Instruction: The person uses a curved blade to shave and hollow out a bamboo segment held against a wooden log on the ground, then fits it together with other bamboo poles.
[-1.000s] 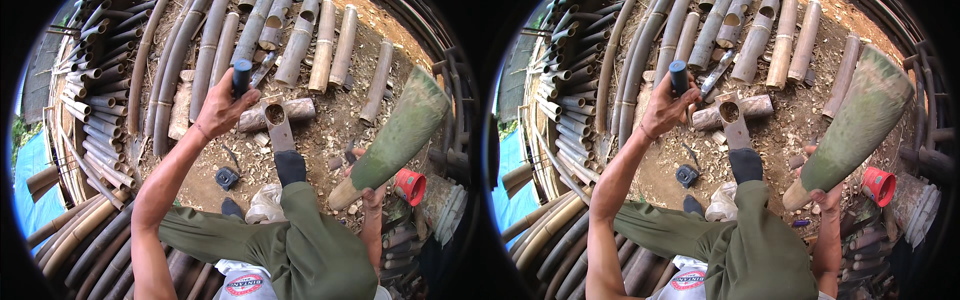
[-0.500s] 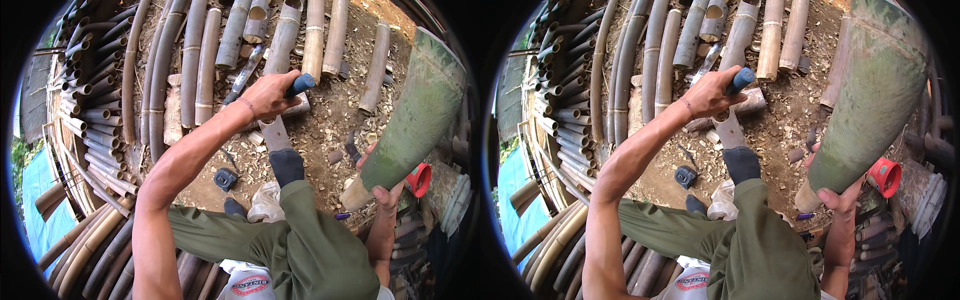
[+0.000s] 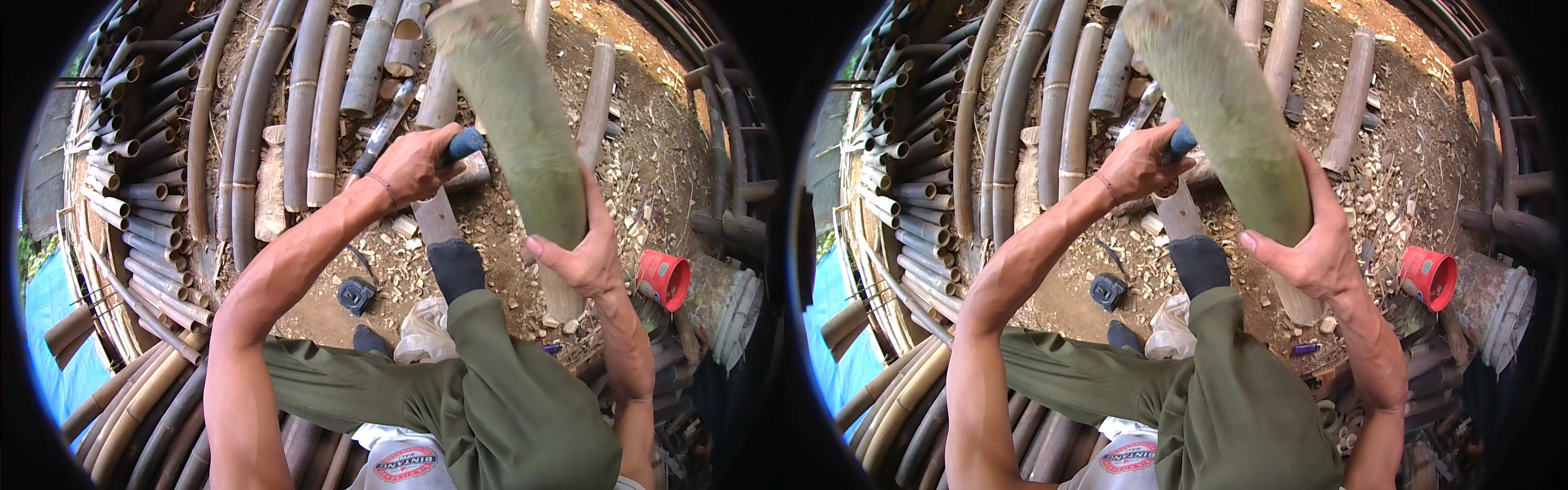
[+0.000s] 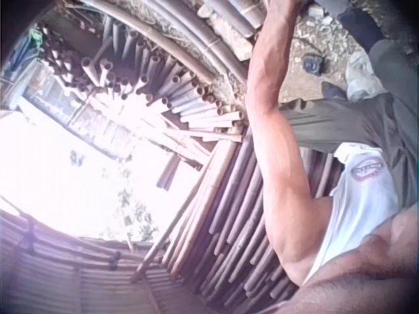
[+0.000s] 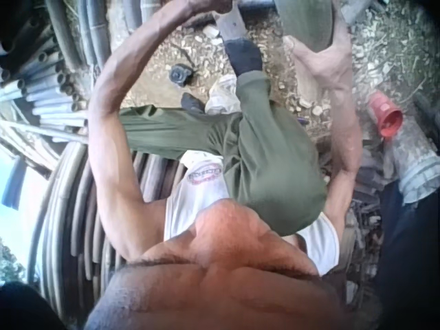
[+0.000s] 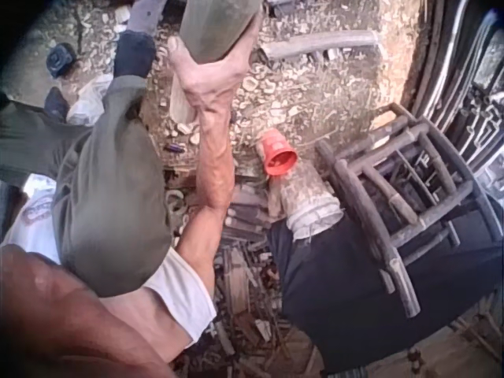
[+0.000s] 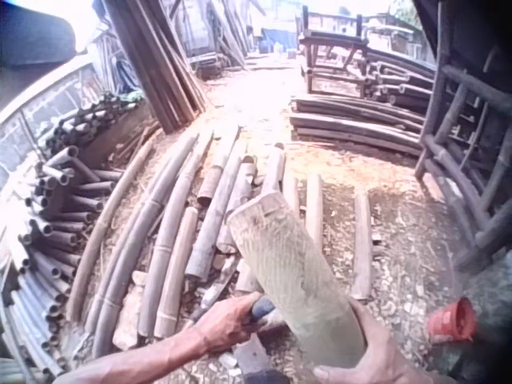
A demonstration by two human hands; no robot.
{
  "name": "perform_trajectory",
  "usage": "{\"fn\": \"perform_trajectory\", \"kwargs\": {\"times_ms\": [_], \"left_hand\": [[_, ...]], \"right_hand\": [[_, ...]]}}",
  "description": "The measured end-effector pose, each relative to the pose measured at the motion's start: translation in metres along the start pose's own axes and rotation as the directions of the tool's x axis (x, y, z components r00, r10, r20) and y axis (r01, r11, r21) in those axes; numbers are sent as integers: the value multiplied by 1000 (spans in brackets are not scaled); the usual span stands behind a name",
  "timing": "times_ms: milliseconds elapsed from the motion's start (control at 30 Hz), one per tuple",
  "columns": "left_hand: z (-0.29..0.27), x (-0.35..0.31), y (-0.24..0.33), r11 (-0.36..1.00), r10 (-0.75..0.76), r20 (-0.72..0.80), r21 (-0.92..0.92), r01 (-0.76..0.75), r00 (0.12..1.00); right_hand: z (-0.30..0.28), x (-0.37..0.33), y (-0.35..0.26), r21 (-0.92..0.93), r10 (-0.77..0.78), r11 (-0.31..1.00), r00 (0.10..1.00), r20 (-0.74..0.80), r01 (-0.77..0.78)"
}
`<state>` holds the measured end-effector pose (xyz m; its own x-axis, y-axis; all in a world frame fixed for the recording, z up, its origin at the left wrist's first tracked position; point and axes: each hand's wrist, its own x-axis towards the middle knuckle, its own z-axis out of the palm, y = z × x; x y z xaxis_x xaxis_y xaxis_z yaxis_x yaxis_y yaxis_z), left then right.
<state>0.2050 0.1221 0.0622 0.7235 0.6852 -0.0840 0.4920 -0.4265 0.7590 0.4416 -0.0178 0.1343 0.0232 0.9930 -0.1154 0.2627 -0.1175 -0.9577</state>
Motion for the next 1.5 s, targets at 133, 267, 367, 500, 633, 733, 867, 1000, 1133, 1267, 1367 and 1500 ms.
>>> {"fn": "perform_trajectory", "kwargs": {"times_ms": [133, 267, 367, 500, 633, 733, 867, 1000, 1133, 1267, 1367, 1500], "left_hand": [[0, 0, -1, 999, 31, -22, -28, -31, 999], [7, -16, -14, 994, 113, -85, 1, -114, 990], [4, -23, -15, 988, 29, -168, -144, -53, 985], [4, -39, -30, 993, 6, -148, -115, -23, 989], [7, -52, -43, 992, 123, -253, 52, -114, 960], [5, -51, -26, 979, 185, -280, -28, -200, 942], [6, -56, -53, 936, 278, -176, 272, -225, 944], [2, -59, -39, 1000, 9, -28, 10, -9, 1000], [12, -66, 3, 984, 176, 75, -6, -176, 982], [-8, -54, -3, 992, 124, -47, -11, -125, 991], [-7, -18, 19, 992, 93, -159, -74, -106, 983], [-13, -3, 13, 1000, 13, -95, -27, -16, 995]], "right_hand": [[10, -22, 4, 158, -75, 982, 985, -154, 99], [13, 1, -13, -217, 111, 973, 984, 139, -79], [9, -4, -31, -43, -137, 989, 990, 36, 139], [24, 5, -24, -130, -460, 881, 888, -4, 456], [22, 23, -33, -282, -45, 950, 950, 308, 136], [21, 13, -47, -58, -370, 923, 918, 139, 381], [40, 27, -34, -427, -193, 850, 937, 291, 308], [37, 22, -36, -233, -110, 953, 937, 330, 194], [14, 14, -49, 35, -189, 982, 972, 143, 186], [2, 18, -58, 216, -118, 970, 993, 27, 109], [-17, 16, -53, 179, -57, 982, 998, -25, 61], [-18, 10, -41, 224, 28, 975, 998, -61, -14]]}}
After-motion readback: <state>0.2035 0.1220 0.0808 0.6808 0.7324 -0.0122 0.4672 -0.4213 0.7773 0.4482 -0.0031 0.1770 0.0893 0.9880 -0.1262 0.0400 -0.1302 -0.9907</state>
